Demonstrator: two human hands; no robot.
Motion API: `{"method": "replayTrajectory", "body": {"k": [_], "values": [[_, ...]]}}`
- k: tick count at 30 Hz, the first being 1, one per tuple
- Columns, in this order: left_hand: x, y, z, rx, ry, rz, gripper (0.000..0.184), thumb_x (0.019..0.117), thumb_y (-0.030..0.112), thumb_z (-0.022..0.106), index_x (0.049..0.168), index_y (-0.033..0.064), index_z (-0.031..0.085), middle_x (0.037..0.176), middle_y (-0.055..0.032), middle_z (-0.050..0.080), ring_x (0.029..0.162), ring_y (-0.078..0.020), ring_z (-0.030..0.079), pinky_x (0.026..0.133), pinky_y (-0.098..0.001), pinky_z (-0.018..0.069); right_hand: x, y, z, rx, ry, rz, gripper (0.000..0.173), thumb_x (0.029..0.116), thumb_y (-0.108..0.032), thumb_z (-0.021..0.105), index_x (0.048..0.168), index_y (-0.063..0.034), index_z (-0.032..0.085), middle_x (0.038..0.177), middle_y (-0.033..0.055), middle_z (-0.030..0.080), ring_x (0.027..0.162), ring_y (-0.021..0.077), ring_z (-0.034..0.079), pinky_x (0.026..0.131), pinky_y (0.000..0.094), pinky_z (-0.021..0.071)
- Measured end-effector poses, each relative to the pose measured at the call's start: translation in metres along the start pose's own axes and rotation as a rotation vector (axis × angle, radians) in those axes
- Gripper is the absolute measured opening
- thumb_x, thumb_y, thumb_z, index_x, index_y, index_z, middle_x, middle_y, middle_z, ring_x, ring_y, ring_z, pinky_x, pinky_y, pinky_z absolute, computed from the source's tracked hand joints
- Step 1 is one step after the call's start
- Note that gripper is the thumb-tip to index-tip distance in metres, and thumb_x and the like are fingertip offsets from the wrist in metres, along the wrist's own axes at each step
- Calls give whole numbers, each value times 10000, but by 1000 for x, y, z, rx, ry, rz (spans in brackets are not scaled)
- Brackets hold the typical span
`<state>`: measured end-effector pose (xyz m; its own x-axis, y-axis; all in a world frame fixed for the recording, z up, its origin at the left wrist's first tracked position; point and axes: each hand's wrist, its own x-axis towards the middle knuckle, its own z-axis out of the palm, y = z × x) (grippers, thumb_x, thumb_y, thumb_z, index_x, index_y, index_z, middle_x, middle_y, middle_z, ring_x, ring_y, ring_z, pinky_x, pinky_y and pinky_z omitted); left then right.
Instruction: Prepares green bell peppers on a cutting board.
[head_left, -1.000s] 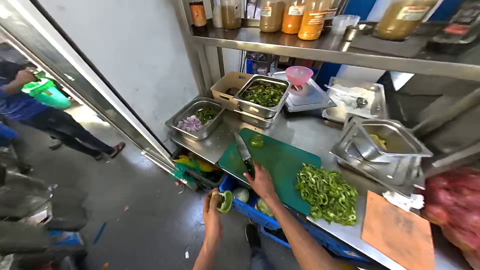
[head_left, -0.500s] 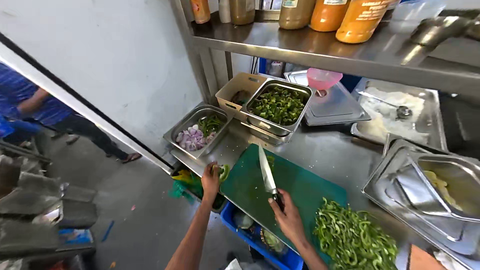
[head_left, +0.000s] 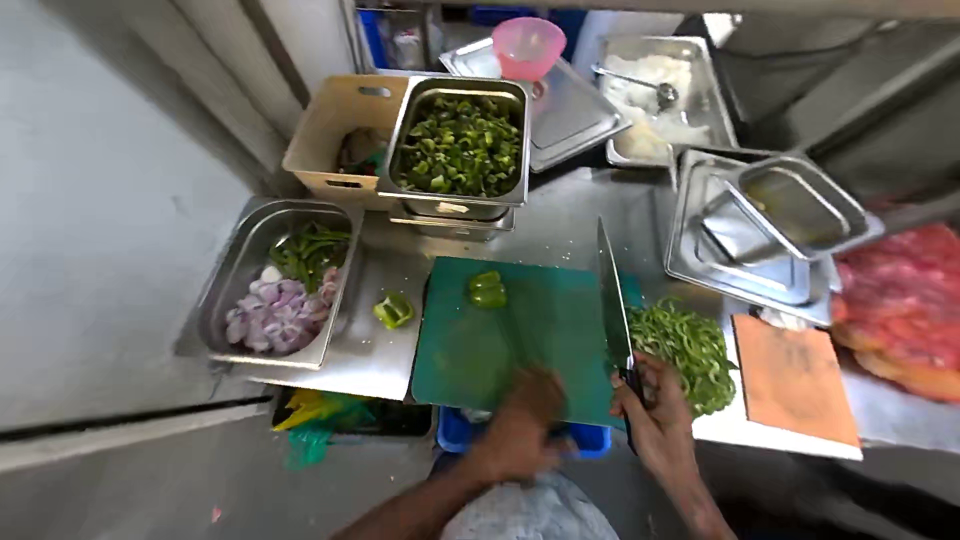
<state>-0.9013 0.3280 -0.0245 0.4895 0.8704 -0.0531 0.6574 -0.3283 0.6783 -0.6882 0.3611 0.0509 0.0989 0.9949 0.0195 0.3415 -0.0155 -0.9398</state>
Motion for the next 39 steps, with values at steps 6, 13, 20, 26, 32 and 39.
{"method": "replayTrajectory", "body": {"k": [6,13,20,26,32,39], "values": [[51,-24,-74,-230,114,253,282,993,142,638,1258,138,735,1204,-74,734,1180,-241,667,1052,-436,532,-65,-17,40,161,275,138,436,847,-42,525,1266,-22,405,829,-4,629,570,113,617,473,292,553],[123,-105,-156,173,21,-129,757,801,373,886,1464,198,566,1462,-168,556,1352,-437,497,1069,-657,435,-120,-7,75,-248,29,505,438,1055,-328,534,1410,-73,513,834,99,669,587,227,630,532,443,567],[77,-96,-140,-84,418,-122,635,750,520,892,1153,89,657,1311,-202,535,1162,-362,589,925,-543,565,-178,25,62,-118,-67,764,390,1034,-249,529,1408,-138,538,847,97,665,629,222,631,566,431,557],[27,-101,-88,173,338,39,663,684,638,872,1122,161,733,1321,-160,580,1262,-402,520,1027,-559,496,-191,26,15,-357,10,565,323,1018,-215,515,1319,-106,551,756,84,644,582,239,641,543,466,565],[-13,-103,-111,133,4,83,640,856,332,821,1443,241,582,1508,-71,508,1427,-284,444,1156,-487,436,-112,-2,47,-659,-145,367,398,1060,-275,519,1435,-142,515,930,149,720,849,341,720,780,547,583],[-11,-107,-114,175,21,161,443,869,325,828,1272,184,706,1494,-77,525,1388,-247,503,1140,-435,468,-79,-19,65,-920,-446,490,495,1032,-165,476,1523,-162,412,1142,232,694,1074,437,685,890,601,548]]}}
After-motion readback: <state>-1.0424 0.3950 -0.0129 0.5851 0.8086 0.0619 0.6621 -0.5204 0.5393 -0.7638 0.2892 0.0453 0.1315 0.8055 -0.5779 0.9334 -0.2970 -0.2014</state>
